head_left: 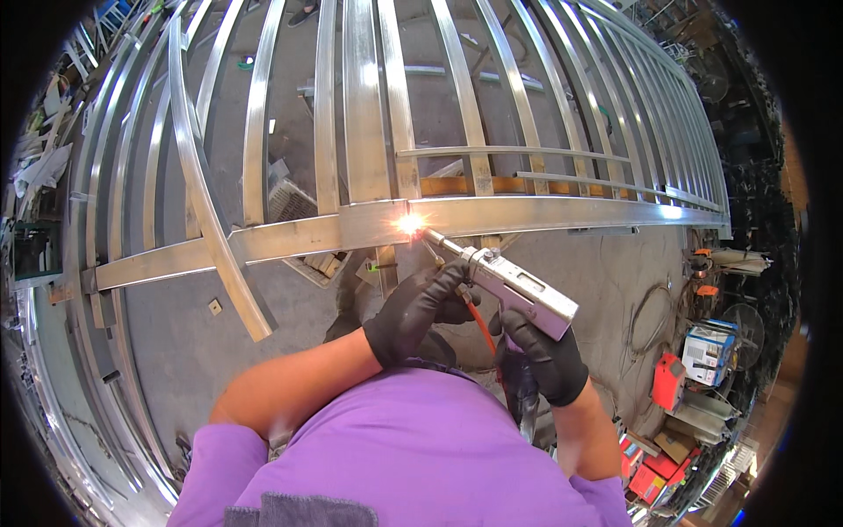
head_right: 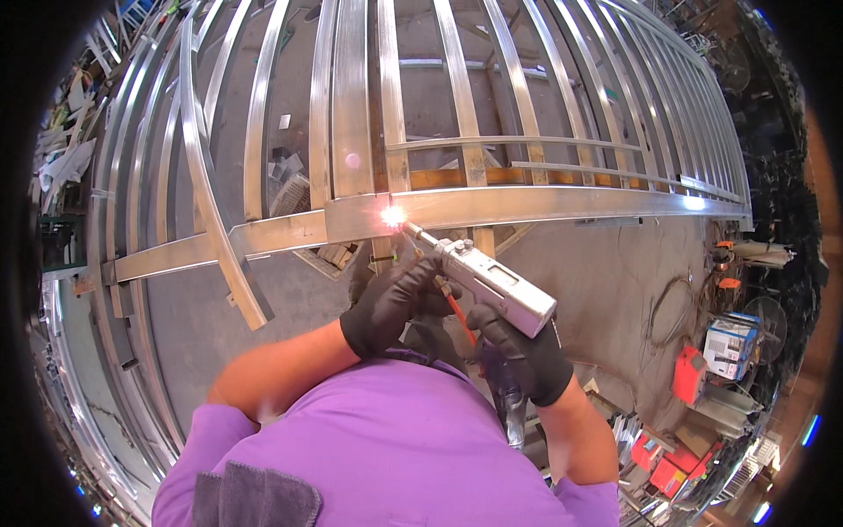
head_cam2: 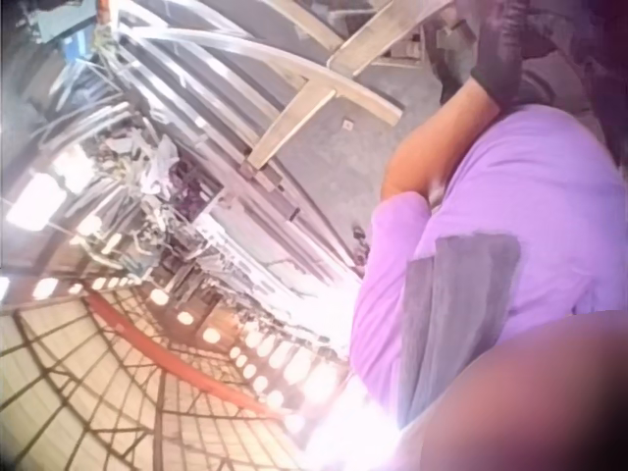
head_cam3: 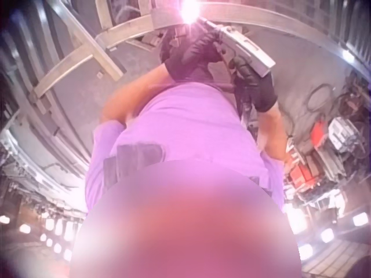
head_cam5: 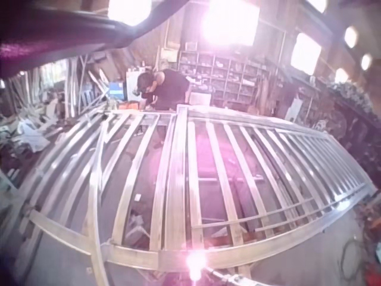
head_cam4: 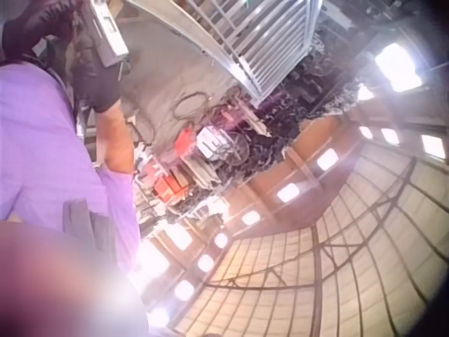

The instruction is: The person welds metal bars onto a curved metal frame using a handheld welding torch. They position the bars, weld them in place, and move along the structure to complete multiple joints.

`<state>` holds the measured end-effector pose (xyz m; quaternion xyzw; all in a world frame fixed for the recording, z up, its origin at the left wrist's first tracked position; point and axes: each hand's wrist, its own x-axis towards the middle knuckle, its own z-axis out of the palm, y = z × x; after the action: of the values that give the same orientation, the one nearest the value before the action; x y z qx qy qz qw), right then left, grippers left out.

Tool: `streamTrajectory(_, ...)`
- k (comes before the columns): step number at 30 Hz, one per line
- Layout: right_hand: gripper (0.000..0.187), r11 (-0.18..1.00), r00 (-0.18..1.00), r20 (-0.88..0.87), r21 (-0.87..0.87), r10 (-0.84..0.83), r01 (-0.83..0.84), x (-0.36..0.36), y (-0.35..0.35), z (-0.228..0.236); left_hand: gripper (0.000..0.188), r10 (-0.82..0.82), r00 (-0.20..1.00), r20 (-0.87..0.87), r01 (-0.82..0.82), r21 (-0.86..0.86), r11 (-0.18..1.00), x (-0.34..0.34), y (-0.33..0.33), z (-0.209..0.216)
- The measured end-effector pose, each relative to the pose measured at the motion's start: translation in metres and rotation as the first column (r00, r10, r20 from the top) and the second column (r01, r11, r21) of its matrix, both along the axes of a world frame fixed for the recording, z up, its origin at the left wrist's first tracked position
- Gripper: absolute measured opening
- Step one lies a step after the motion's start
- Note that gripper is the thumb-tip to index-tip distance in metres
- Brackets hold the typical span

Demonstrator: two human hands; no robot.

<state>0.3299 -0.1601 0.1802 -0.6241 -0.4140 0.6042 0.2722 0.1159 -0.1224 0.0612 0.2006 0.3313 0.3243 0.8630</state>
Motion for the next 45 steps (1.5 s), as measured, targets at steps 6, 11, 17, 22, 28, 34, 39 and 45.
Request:
streamTrajectory(6, 0.024, 1.000, 1.000, -0.009, -0.012, -0.012, 0.011, -0.001, -0.003, 0.001, 0.053, -0.012, 1.000, 0.017, 0.011, 0.022, 1.000, 0.001, -0.002, 0.000)
streamTrajectory(11, 0.029, 1.000, 0.999, -0.037, -0.020, -0.014, 0.013, -0.002, -0.004, 0.002, 0.056, -0.039, 0.999, -0.020, 0.040, 0.057, 0.998, 0.000, -0.004, -0.002)
streamTrajectory(17, 0.027, 0.993, 0.998, 0.031, 0.096, 0.062, -0.065, 0.008, -0.007, -0.011, 0.058, -0.068, 0.997, -0.042, 0.069, 0.033, 0.997, 0.002, -0.003, -0.002)
streamTrajectory(22, 0.023, 0.983, 0.997, 0.059, 0.173, 0.052, -0.062, 0.004, -0.009, -0.012, 0.055, -0.033, 0.999, -0.011, 0.033, 0.026, 0.999, 0.002, -0.004, -0.002)
streamTrajectory(28, 0.025, 1.000, 1.000, -0.016, -0.023, 0.009, -0.009, -0.001, -0.006, 0.005, 0.054, -0.006, 1.000, 0.006, 0.006, -0.025, 1.000, 0.002, -0.005, 0.002)
streamTrajectory(34, 0.027, 0.997, 0.999, -0.015, -0.065, -0.032, 0.031, -0.001, -0.007, 0.003, 0.054, 0.007, 1.000, 0.014, -0.006, -0.031, 0.999, 0.003, -0.006, 0.000)
streamTrajectory(39, 0.026, 0.996, 1.000, -0.003, -0.086, 0.008, -0.009, 0.001, -0.007, 0.006, 0.053, 0.009, 1.000, 0.010, -0.009, -0.048, 0.999, 0.002, -0.006, 0.002)
streamTrajectory(45, 0.026, 0.997, 0.999, 0.038, -0.082, 0.017, -0.014, -0.001, -0.007, 0.008, 0.049, 0.026, 0.999, 0.032, -0.024, -0.047, 0.999, 0.005, -0.008, -0.003)
